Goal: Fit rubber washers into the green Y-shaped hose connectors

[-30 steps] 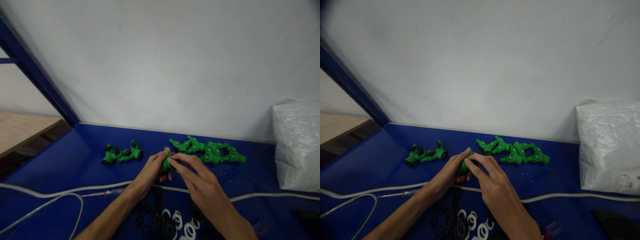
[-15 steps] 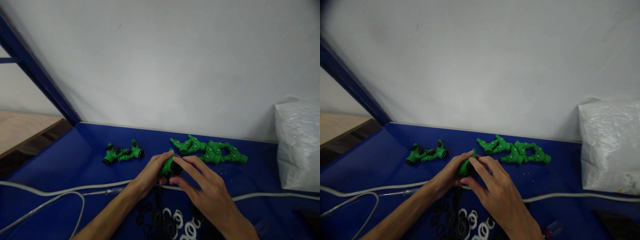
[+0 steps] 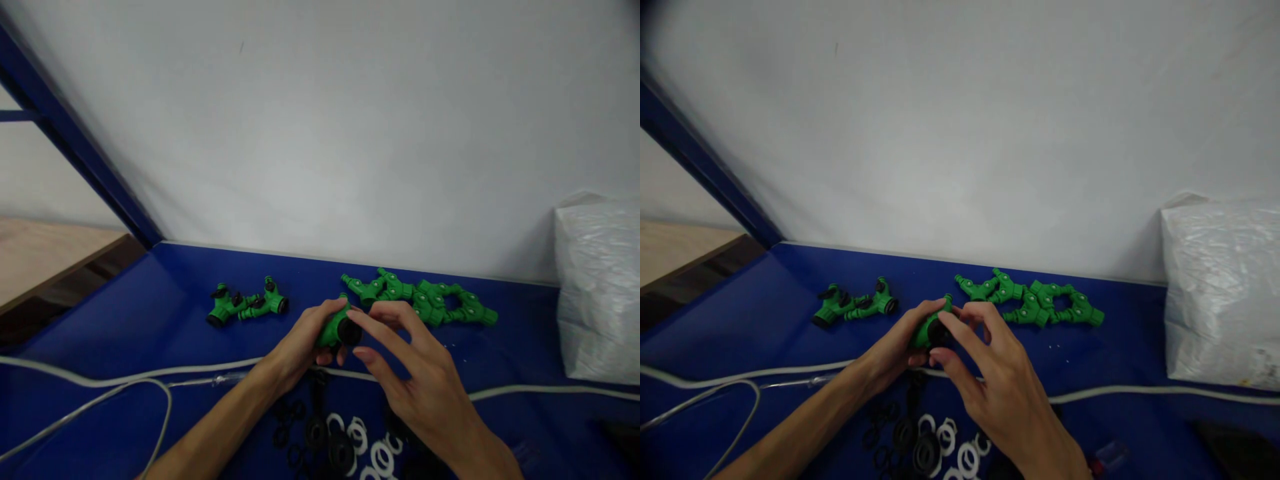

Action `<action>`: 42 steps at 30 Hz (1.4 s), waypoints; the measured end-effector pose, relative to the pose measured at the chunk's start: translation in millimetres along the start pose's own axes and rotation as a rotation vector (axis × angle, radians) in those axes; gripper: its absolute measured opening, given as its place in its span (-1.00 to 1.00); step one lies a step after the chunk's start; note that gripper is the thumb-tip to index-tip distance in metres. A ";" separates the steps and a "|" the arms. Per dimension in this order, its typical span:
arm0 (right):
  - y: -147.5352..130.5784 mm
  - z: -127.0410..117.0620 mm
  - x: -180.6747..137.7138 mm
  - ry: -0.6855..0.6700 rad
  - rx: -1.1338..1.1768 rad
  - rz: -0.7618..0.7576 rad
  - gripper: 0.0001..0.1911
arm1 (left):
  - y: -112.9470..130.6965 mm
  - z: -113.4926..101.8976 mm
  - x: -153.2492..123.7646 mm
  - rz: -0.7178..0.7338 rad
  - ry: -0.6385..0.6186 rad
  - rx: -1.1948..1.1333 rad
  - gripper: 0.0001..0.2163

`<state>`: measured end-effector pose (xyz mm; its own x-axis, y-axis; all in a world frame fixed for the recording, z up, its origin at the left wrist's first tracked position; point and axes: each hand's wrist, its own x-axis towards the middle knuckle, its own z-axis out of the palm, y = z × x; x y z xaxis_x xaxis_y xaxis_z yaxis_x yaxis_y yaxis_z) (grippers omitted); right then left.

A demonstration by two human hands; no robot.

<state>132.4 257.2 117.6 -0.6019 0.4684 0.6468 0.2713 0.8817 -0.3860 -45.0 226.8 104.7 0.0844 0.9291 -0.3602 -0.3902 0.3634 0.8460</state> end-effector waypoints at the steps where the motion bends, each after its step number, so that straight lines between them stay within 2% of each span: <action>1: 0.9 -0.5 -0.3 0.040 -0.006 0.010 -0.78 | 0.0 -0.3 0.3 -0.004 -0.002 -0.002 -0.60; 3: 1.9 -2.0 -0.7 0.099 -0.012 0.021 -0.84 | -0.6 -1.0 0.5 -0.012 -0.010 0.001 -0.57; 5: 1.3 -2.9 -0.8 0.089 -0.017 0.016 -0.80 | -1.7 -1.5 0.4 -0.002 -0.003 0.015 -0.57; 8: -1.3 -1.4 -0.8 -0.040 -0.018 -0.008 -0.63 | -3.0 -1.9 -0.1 0.001 0.019 0.026 -0.58; 10: -1.7 0.4 -0.7 -0.103 -0.020 -0.015 -0.61 | -2.9 -2.1 -0.2 -0.005 0.028 0.028 -0.59; 16: 3.3 0.0 -1.1 0.057 -0.052 0.020 -0.74 | -0.4 -1.4 -0.5 0.005 0.001 0.048 -0.56; 20: 1.1 1.4 -1.4 -0.033 -0.024 0.005 -0.59 | -0.7 -0.7 -1.2 0.022 0.033 0.042 -0.59; 23: 0.2 5.1 -1.8 -0.103 -0.034 -0.036 -0.57 | -1.2 -1.2 -0.9 0.011 0.031 0.041 -0.59; 27: 2.9 9.6 -3.2 -0.078 -0.099 -0.050 -0.63 | -1.7 -2.0 0.4 0.026 0.013 0.050 -0.58; 32: 1.6 10.9 -4.5 0.009 -0.170 0.002 -0.79 | -2.4 -0.8 0.3 0.070 0.022 0.108 -0.62; 34: 0.3 9.5 -4.5 -0.003 -0.176 0.028 -0.77 | -2.9 -0.6 0.1 0.079 0.034 0.115 -0.62; 38: 0.3 6.1 -3.9 -0.091 -0.083 0.033 -0.60 | -3.8 -1.5 0.4 0.059 0.055 0.090 -0.59; 42: 3.5 7.3 -4.3 -0.114 -0.059 -0.009 -0.64 | -3.8 -2.0 1.3 0.042 0.005 0.079 -0.57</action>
<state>130.5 257.9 108.7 -0.6853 0.4537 0.5697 0.3069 0.8893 -0.3391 -45.3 226.5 100.3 0.0648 0.9434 -0.3252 -0.3197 0.3284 0.8888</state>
